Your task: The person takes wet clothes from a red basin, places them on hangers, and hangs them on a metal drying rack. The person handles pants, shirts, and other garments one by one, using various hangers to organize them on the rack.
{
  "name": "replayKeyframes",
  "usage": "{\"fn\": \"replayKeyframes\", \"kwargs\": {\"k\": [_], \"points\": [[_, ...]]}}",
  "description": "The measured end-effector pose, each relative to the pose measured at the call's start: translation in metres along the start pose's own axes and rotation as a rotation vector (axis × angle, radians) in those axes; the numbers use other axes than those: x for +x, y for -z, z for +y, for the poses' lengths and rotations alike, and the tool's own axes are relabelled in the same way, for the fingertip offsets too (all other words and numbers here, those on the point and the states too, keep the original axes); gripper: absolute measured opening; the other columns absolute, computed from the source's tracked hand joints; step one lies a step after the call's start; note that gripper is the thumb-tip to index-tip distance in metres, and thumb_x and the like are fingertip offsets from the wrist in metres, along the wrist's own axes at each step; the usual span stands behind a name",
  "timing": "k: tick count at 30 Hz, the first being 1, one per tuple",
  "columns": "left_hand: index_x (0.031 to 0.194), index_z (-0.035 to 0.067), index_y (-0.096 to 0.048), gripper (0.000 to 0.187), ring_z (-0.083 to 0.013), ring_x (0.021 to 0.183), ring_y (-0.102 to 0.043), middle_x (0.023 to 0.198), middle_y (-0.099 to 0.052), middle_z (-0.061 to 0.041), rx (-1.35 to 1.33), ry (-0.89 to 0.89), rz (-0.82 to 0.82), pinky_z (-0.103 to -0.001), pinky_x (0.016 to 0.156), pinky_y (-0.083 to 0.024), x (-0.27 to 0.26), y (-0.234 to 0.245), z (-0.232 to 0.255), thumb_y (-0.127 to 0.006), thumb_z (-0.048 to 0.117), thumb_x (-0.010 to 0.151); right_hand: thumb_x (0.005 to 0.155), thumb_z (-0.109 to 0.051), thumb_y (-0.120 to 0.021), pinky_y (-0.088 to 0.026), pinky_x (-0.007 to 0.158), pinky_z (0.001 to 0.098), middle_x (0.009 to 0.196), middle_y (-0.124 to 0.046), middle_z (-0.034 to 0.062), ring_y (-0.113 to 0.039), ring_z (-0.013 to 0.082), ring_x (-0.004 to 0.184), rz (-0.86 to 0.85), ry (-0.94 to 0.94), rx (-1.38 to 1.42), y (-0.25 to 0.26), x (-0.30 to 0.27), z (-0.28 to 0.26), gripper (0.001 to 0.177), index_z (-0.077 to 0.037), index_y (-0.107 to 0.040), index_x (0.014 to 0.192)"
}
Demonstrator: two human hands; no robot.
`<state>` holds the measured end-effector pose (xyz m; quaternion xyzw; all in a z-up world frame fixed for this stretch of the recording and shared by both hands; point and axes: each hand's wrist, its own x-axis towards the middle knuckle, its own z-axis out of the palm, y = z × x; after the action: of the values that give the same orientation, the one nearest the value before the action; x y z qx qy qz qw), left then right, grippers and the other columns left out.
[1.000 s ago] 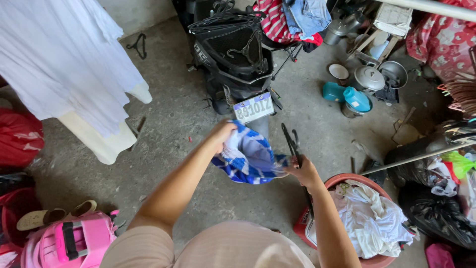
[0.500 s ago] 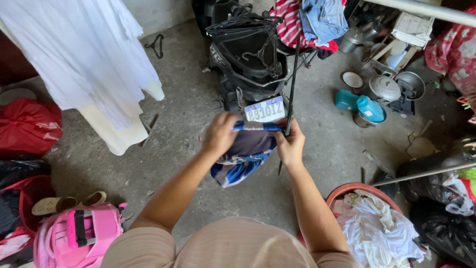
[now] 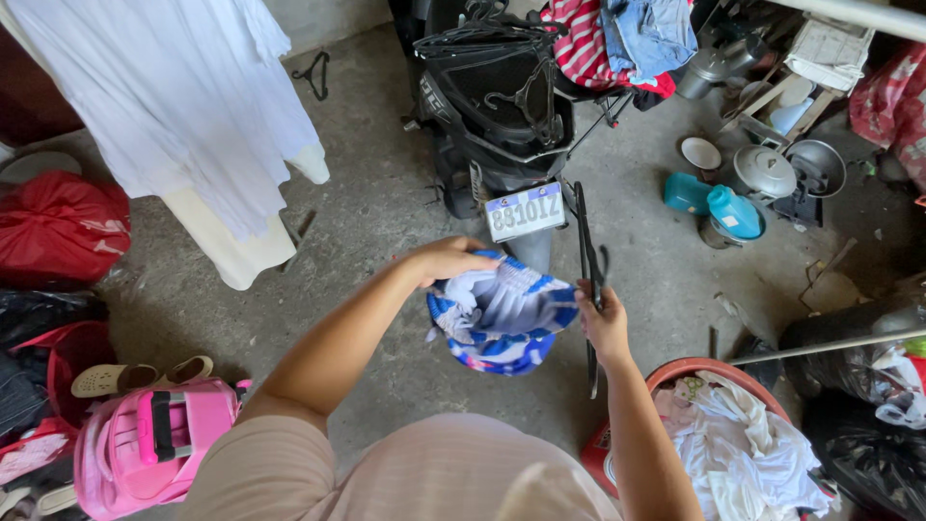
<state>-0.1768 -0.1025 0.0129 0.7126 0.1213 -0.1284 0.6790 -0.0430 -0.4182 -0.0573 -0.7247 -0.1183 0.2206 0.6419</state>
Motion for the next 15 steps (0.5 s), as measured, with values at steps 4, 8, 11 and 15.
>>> {"fn": "replayKeyframes", "kwargs": {"k": [4, 8, 11, 15], "points": [[0.121, 0.008, -0.072, 0.042, -0.0333, 0.106, -0.073, 0.113, -0.075, -0.018, 0.583, -0.234, 0.414, -0.042, 0.090, -0.055, 0.013, -0.025, 0.029, -0.068, 0.037, 0.092, 0.099, -0.021, -0.061, -0.045, 0.066, 0.0262, 0.106, -0.067, 0.0023, -0.056, 0.0099, 0.074, -0.072, 0.293, 0.364, 0.004, -0.008, -0.002, 0.041, -0.002, -0.066, 0.134], [0.119, 0.005, -0.069, 0.042, -0.0393, 0.104, -0.071, 0.109, -0.074, -0.022, 0.571, -0.243, 0.517, -0.047, 0.088, -0.055, 0.017, -0.024, 0.027, -0.065, 0.035, 0.091, 0.105, -0.023, -0.061, -0.049, 0.085, 0.0311, 0.107, -0.064, 0.0068, -0.060, 0.0147, 0.091, -0.155, 0.355, 0.650, -0.028, -0.032, -0.019, 0.046, -0.005, -0.061, 0.147], [0.120, 0.003, -0.066, 0.044, -0.0400, 0.100, -0.070, 0.106, -0.072, -0.024, 0.540, -0.154, 0.598, -0.048, 0.084, -0.055, 0.014, -0.015, 0.022, -0.065, 0.037, 0.092, 0.104, -0.015, -0.061, -0.053, 0.094, 0.0407, 0.116, -0.068, 0.0105, -0.066, 0.0216, 0.098, -0.279, 0.342, 0.760, -0.065, -0.045, -0.029, 0.038, -0.006, -0.061, 0.141], [0.116, 0.003, -0.068, 0.043, -0.0338, 0.091, -0.074, 0.099, -0.075, -0.023, 0.447, -0.009, 0.638, -0.045, 0.079, -0.056, -0.009, -0.004, 0.025, -0.063, 0.039, 0.095, 0.105, -0.002, -0.059, -0.051, 0.110, 0.0517, 0.123, -0.070, 0.0127, -0.069, 0.0307, 0.112, -0.394, 0.386, 0.852, -0.108, -0.041, -0.031, 0.031, -0.003, -0.063, 0.136]]}}
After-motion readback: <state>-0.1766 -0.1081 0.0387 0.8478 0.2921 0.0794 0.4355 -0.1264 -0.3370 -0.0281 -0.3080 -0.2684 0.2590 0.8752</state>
